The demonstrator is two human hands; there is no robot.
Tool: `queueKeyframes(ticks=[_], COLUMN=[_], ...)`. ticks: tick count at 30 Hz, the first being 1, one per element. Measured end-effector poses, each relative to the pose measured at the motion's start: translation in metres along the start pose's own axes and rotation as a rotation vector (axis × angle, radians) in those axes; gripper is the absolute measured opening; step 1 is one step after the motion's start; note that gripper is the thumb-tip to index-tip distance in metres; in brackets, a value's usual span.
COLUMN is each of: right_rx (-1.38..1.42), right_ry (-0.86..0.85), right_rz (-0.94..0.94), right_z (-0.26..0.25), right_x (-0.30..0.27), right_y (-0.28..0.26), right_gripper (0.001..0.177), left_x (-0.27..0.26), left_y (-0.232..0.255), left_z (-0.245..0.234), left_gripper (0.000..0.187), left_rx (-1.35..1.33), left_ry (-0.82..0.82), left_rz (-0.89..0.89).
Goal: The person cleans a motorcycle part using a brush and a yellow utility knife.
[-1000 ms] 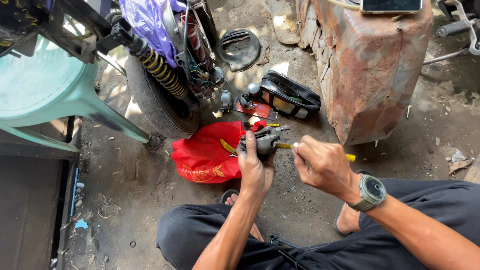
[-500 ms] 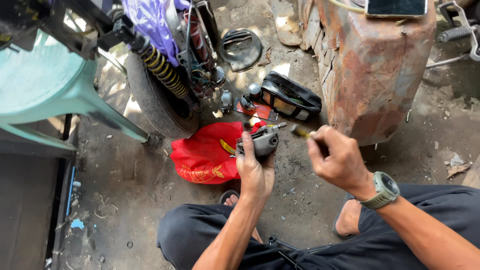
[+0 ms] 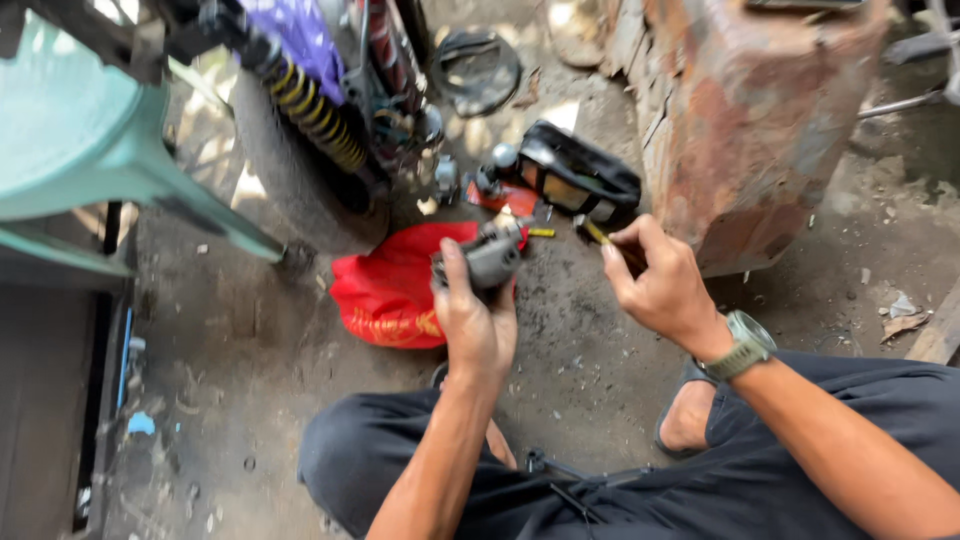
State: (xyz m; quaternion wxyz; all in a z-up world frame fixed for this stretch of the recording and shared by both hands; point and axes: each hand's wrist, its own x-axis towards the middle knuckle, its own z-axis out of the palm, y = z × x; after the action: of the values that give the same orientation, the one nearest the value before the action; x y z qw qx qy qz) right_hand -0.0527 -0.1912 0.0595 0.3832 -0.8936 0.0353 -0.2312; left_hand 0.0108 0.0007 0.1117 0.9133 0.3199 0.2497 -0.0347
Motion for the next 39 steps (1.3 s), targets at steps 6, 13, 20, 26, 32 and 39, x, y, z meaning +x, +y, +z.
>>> queueKeyframes(ticks=[6,13,20,26,32,39], right_rx=[0.031,-0.126,-0.024,-0.259,-0.501,-0.260], right_ry=[-0.228,-0.588,-0.652,-0.648,-0.898,-0.609], right_rz=[0.091,0.297,0.401,0.415,0.367,0.342], right_z=[0.124,0.352,0.437,0.494,0.569,0.451], right_x=[0.000,-0.044,-0.060,-0.062,-0.106,-0.044], right_y=[0.067,0.148,0.143,0.234,0.341,0.194], right_gripper=[0.020,0.029,0.045,0.050,0.057,0.041], left_x=[0.010,0.035,0.047,0.049,0.052,0.044], left_y=[0.055,0.078,0.078,0.087,0.083,0.076], left_z=[-0.007,-0.047,-0.051,-0.039,-0.040,-0.040], left_gripper=[0.031,0.030,0.032,0.034,0.039,0.039], left_rx=[-0.128,-0.187,-0.266,-0.220,-0.182,-0.127], left_ry=[0.012,0.142,0.305,0.394,0.425,0.409], left_rz=[0.153,0.204,0.019,-0.044,-0.028,0.029])
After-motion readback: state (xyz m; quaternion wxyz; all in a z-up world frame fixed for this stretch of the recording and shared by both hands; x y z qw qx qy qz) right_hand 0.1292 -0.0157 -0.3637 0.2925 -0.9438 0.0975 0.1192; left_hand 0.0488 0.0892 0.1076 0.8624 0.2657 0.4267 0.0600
